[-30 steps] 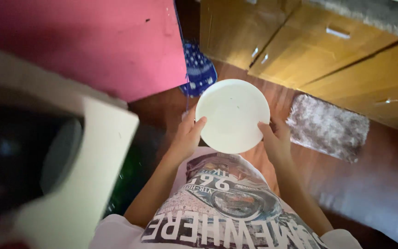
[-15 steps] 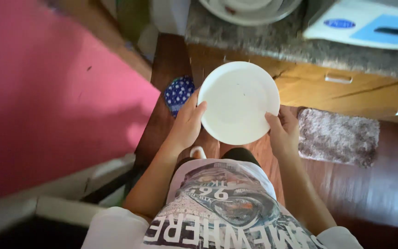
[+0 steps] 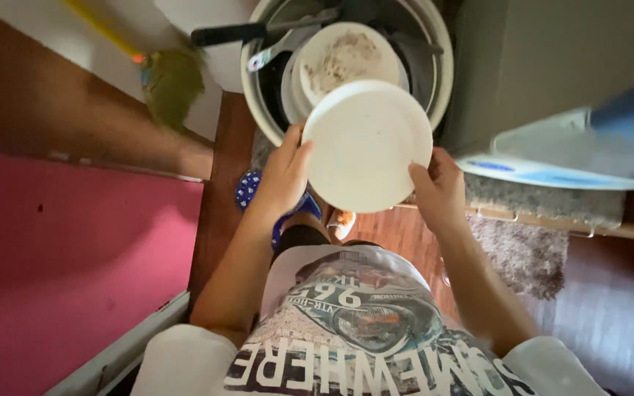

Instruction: Clear dirty bowls, mugs, and utensils from a dining table and place them in a wash basin.

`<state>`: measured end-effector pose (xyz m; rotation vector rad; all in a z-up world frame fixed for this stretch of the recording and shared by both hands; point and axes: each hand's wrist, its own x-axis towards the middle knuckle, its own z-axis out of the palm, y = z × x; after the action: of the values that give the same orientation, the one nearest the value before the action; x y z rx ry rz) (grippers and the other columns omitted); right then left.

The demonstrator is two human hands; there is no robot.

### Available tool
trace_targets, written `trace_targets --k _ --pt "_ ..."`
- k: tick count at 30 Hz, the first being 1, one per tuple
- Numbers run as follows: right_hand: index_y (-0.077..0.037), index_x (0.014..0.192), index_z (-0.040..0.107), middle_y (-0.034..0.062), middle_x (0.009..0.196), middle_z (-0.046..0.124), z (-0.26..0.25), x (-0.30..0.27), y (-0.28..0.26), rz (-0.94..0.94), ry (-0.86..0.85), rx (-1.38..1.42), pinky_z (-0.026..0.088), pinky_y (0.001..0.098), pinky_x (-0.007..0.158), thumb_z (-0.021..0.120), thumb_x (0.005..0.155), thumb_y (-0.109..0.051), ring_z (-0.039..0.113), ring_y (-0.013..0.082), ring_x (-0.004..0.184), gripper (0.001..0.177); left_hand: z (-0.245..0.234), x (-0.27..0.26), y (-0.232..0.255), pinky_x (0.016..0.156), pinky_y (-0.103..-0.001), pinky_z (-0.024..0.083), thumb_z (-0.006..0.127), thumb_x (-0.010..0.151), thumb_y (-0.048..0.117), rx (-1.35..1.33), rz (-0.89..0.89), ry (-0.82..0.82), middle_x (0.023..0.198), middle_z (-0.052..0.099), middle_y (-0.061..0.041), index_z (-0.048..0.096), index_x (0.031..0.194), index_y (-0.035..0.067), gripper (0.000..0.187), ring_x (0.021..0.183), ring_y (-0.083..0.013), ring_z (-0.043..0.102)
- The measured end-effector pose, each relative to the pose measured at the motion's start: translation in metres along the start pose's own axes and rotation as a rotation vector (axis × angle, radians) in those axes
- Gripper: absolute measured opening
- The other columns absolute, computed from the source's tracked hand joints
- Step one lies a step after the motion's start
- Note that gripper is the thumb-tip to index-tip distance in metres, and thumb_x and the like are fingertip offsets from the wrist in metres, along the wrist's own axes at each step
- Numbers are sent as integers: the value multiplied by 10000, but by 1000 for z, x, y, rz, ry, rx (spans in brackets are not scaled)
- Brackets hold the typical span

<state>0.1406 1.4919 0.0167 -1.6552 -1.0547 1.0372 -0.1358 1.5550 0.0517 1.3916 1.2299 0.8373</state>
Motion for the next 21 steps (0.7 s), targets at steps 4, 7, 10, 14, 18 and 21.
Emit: trace_targets --k 4,7,10,14,18,21 --pt "39 1196 637 81 1017 715 -1 50 -14 -60 36 -102 522 248 742 621 975 -67 634 96 857 246 -6 77 1 945 -436 515 475 1069 234 120 203 -19 1190 686 -244 518 1348 10 361 1121 -383 680" --pt "47 1224 564 92 1022 694 2 84 -10 -90 31 -21 518 274 738 623 971 -54 646 112 879 279 -13 133 18 920 -437 524 491 1074 251 213 151 -148 1174 690 -233 542 1303 20 330 1085 -366 698" --pt "42 1323 504 94 1152 689 7 113 -24 -222 75 28 552 282 876 635 965 -47 678 122 1032 392 -16 185 27 949 -434 524 476 1064 194 157 252 -223 1191 698 -209 538 1317 15 316 1091 -364 699" --pt "28 1201 506 128 1028 700 15 133 -61 -144 252 -289 558 309 771 683 914 -58 687 156 895 348 -9 238 19 1023 -441 475 445 1121 97 247 517 -243 1235 637 -232 538 1324 -5 245 1169 -393 625" --pt "15 1187 486 193 1015 700 23 155 -62 -133 379 -283 554 314 766 691 958 -24 677 198 874 310 -3 265 25 1015 -380 515 475 1106 69 73 504 -271 1240 680 -184 548 1331 11 244 1142 -319 674" --pt "34 1221 434 259 1461 618 24 169 -34 -528 333 -105 545 314 1039 594 1087 107 672 236 1234 222 5 276 18 1007 -361 520 488 1103 63 5 406 -287 1271 687 -154 534 1337 10 245 1186 -276 680"
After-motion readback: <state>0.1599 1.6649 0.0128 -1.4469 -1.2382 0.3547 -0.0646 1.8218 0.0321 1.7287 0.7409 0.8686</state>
